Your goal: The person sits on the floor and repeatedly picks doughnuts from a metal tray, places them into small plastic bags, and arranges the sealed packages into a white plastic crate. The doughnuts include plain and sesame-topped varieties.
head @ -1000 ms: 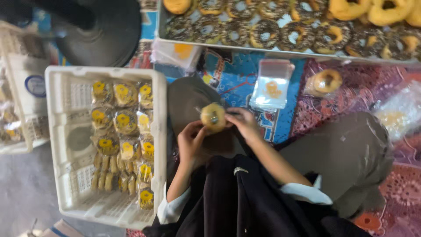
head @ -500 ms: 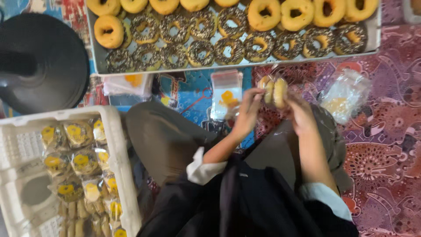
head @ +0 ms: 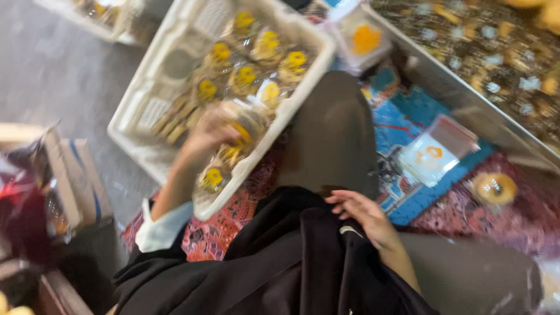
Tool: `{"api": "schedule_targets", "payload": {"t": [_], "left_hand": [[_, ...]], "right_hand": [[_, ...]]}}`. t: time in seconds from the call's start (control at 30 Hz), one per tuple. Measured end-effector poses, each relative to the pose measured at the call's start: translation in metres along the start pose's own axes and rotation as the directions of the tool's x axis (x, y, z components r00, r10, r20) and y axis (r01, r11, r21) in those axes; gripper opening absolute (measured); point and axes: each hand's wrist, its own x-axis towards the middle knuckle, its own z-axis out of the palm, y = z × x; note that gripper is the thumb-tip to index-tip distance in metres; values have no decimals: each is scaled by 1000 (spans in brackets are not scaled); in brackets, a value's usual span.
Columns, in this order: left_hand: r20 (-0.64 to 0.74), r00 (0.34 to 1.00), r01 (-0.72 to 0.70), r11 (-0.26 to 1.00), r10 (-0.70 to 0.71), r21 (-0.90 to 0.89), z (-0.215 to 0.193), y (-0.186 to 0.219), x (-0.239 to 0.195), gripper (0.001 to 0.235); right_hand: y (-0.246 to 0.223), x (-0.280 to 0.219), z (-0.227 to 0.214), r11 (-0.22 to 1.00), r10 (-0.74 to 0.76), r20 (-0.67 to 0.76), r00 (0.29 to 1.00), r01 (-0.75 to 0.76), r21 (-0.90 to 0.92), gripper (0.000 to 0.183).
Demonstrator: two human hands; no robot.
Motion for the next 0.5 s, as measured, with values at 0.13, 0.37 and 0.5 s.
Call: {"api": "schedule_targets", "payload": {"t": [0.13,0.37,0.5], "left_hand": [[-504,862,-178,963,54,-201,-115,-44,-20,40],[-488,792,267,926,-368,-266,-129,-170,8,48],[-551,771,363,931,-320,-33,-116,-183,22,65]], "right_hand": [[9,-13,-7,986,-7,-170,985,35,163,39],[10,-65,-138,924,-287,-518,806,375,72,37],[3,-90,-248,890,-451,-863,226,44,-454,45]]}}
